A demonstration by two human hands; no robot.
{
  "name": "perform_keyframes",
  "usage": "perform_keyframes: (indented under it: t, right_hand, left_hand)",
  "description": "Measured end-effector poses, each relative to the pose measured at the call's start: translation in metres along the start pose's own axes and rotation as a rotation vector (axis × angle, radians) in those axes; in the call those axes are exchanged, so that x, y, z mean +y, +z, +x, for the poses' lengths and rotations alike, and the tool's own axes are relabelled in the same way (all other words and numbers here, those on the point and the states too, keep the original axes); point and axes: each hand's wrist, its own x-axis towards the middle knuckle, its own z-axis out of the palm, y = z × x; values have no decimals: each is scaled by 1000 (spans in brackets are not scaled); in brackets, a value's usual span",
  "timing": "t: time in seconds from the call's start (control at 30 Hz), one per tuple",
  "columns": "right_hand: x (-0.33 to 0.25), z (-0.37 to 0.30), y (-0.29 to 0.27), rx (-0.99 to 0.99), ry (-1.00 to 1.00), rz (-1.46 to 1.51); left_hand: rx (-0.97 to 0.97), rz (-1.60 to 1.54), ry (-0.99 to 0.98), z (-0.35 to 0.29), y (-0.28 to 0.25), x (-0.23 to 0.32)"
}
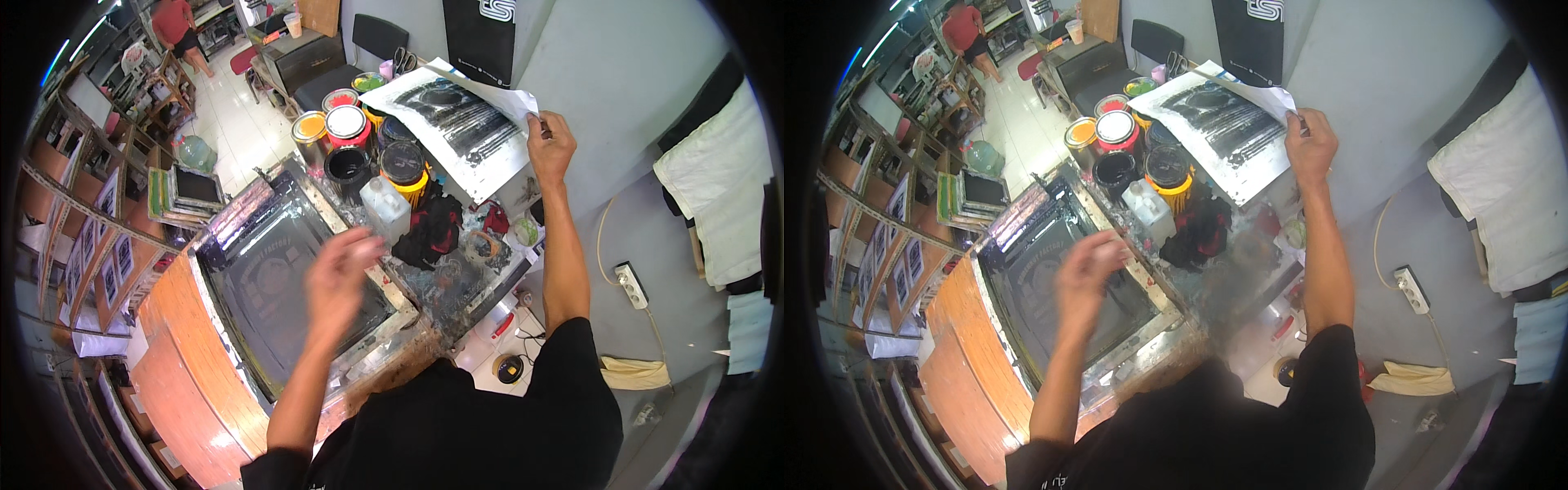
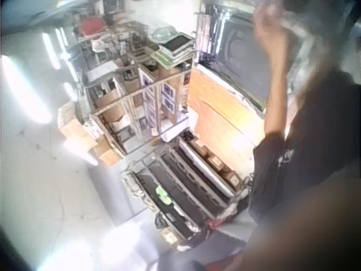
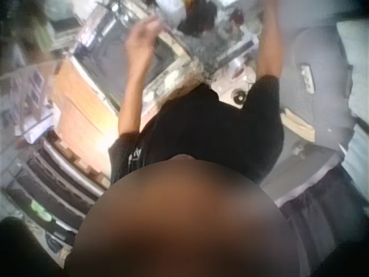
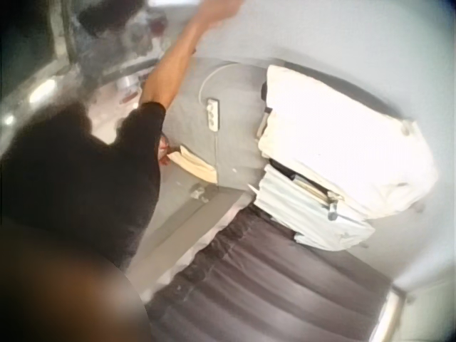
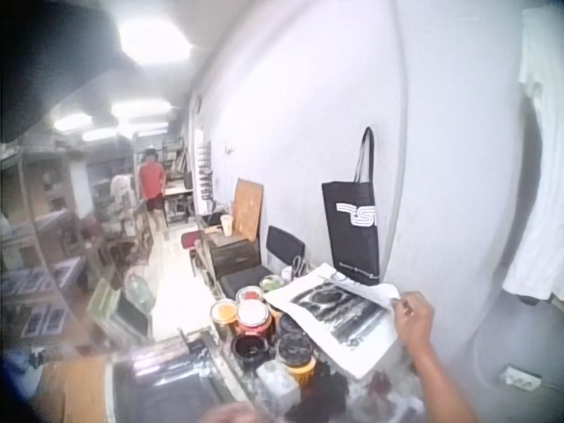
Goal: The person prepares a screen printing frame by wiping it with a cloth, then applies ink across the mesh using a squeegee. A coworker places a white t-shirt on the table, and the person positions the screen over it to perform a print stroke.
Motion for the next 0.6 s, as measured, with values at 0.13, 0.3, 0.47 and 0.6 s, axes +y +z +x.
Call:
perform_keyframes:
  t: [0.13,0.3,0.47,0.6]
  right_hand:
    - [-25,14,16,18,-80,66]
    - [-20,26,5,18,-118,14]
    - [-17,37,12,42,-179,21]
    - [-27,50,23,-10,-244,55]
  left_hand:
    - [-125,-272,-352,94,118,-57]
    - [86,-303,-601,144,205,-85]
    - [43,-495,-309,148,220,-95]
    - [39,-248,-208,134,211,-75]
